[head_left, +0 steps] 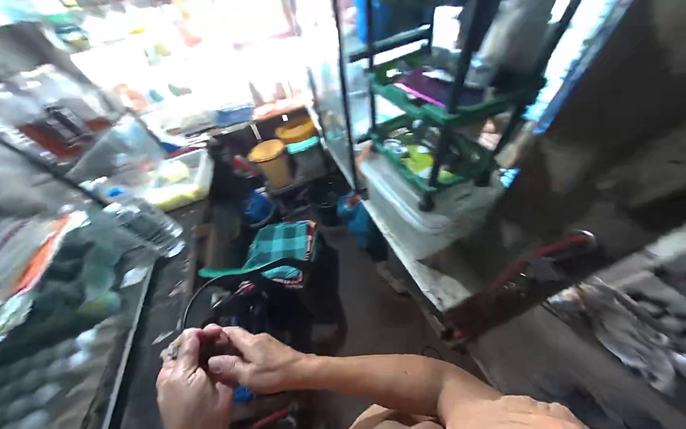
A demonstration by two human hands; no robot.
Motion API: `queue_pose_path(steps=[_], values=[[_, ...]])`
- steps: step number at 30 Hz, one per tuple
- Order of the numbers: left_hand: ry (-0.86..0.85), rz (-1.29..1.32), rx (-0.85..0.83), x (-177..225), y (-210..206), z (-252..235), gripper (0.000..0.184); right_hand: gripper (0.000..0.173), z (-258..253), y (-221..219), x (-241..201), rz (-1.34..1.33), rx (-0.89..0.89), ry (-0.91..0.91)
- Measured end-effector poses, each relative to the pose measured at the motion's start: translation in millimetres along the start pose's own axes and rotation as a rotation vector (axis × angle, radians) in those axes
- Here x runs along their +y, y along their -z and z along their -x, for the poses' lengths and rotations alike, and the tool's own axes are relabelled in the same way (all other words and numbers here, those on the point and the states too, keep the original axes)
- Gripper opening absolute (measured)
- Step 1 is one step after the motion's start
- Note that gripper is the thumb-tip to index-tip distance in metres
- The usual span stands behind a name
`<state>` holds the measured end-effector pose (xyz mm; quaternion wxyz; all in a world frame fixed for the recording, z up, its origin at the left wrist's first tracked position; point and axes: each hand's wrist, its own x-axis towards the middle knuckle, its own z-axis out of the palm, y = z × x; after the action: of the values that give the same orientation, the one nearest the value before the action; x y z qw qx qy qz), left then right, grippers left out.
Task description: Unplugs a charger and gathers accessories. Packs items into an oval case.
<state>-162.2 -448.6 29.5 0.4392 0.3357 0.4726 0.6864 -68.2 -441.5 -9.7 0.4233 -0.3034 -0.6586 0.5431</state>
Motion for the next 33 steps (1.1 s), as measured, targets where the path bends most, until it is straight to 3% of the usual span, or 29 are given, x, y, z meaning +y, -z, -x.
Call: queue_pose_path(steps=[2, 4, 7, 11, 14, 17, 21, 24, 28, 31, 33], values=[[-0.094, -0.187, -0.087, -4.9, -12.0, 4.6, 0.021, 0.05, 8.4, 10.7, -0.6, -0.019, 0.044, -0.03], [-0.108, -0.281, -0.151, -8.4, -22.0, 7.4, 0.023, 0.048, 16.9, 21.2, -4.7, 0.036, 0.072, 0.006], [-0.016, -0.303, -0.265, -13.2, -30.0, 10.6, 0.033, 0.038, 25.0, 34.2, -13.6, 0.158, 0.112, 0.05], [0.018, -0.264, -0.374, -15.8, -36.7, 20.2, 0.035, 0.035, 31.2, 42.2, -26.7, 0.213, 0.146, -0.046], [0.027, -0.209, -0.393, -21.3, -31.7, 24.0, 0.034, 0.034, 31.7, 43.5, -30.9, 0.241, 0.109, -0.087], [-0.021, -0.254, -0.309, -22.7, -30.8, 29.1, 0.029, 0.036, 26.8, 41.7, -34.3, 0.197, 0.076, -0.042], [-0.149, -0.335, -0.282, -20.5, -17.1, 30.6, 0.06, 0.029, 12.9, 36.0, -49.4, 0.212, 0.064, -0.047], [-0.095, -0.199, -0.339, -35.7, -3.8, 41.1, 0.069, 0.028, -0.7, 41.8, -69.2, 0.047, 0.109, -0.107], [-0.219, -0.249, -0.371, -62.6, 6.5, 63.4, 0.034, 0.02, -14.3, 56.2, -80.4, -0.352, 0.098, -0.129], [-0.308, -0.253, -0.246, -73.8, 7.4, 64.8, 0.04, 0.026, -15.7, 56.2, -77.8, -0.537, 0.087, -0.094], [-0.376, -0.271, -0.138, -78.1, 7.0, 64.6, 0.033, 0.03, -16.4, 52.4, -77.4, -0.621, 0.094, -0.068]])
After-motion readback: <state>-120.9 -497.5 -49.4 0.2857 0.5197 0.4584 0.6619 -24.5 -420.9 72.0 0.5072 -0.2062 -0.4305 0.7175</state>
